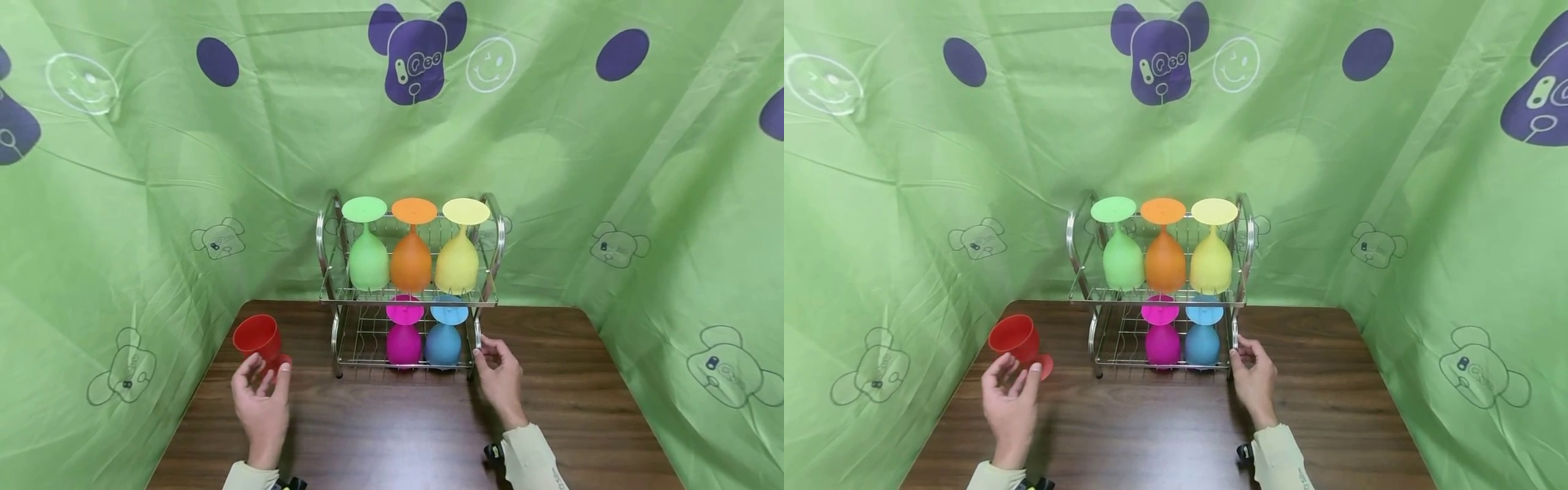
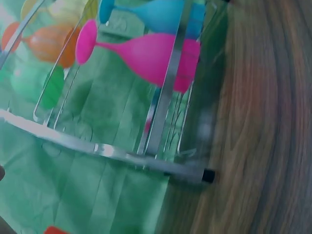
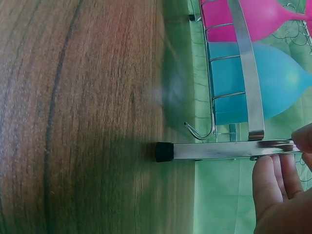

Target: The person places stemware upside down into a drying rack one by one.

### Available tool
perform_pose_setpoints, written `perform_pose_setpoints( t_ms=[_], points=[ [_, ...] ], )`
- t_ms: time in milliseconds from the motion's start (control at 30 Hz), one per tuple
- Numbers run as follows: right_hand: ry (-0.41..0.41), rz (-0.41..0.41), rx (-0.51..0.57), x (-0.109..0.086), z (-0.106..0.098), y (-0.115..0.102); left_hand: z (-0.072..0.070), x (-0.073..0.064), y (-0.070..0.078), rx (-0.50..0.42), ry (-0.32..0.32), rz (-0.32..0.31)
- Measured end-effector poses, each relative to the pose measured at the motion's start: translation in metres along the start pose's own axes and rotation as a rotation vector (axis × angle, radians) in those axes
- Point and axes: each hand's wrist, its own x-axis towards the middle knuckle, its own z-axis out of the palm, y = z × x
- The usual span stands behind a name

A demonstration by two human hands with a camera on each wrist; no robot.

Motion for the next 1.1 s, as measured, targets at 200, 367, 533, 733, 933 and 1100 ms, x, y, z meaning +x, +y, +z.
perform_pose_setpoints(
  t_ms=[200, 367, 533, 733, 933, 1100],
  points=[
    [0.011, -0.021, 0.021, -0.001, 0.001, 0.000, -0.010, 0.025, -0.013, 0.073, 0.128, -0.030],
    [0.010, -0.015, 0.010, -0.002, 0.000, 0.000, -0.011, 0.045, -0.037, 0.139, 0.121, -0.089],
    [0.007, 0.003, 0.004, -0.004, -0.002, 0.001, -0.006, 0.052, -0.061, 0.186, 0.073, -0.100],
    [-0.004, 0.007, 0.008, -0.003, -0.002, 0.002, 0.000, 0.056, -0.081, 0.243, 0.082, -0.055],
    [-0.002, -0.005, 0.001, -0.002, -0.001, 0.002, 0.004, 0.057, -0.088, 0.240, 0.095, -0.054],
    [0.016, -0.031, 0.023, 0.000, -0.001, 0.001, 0.005, 0.057, -0.086, 0.228, 0.089, -0.046]
  ],
)
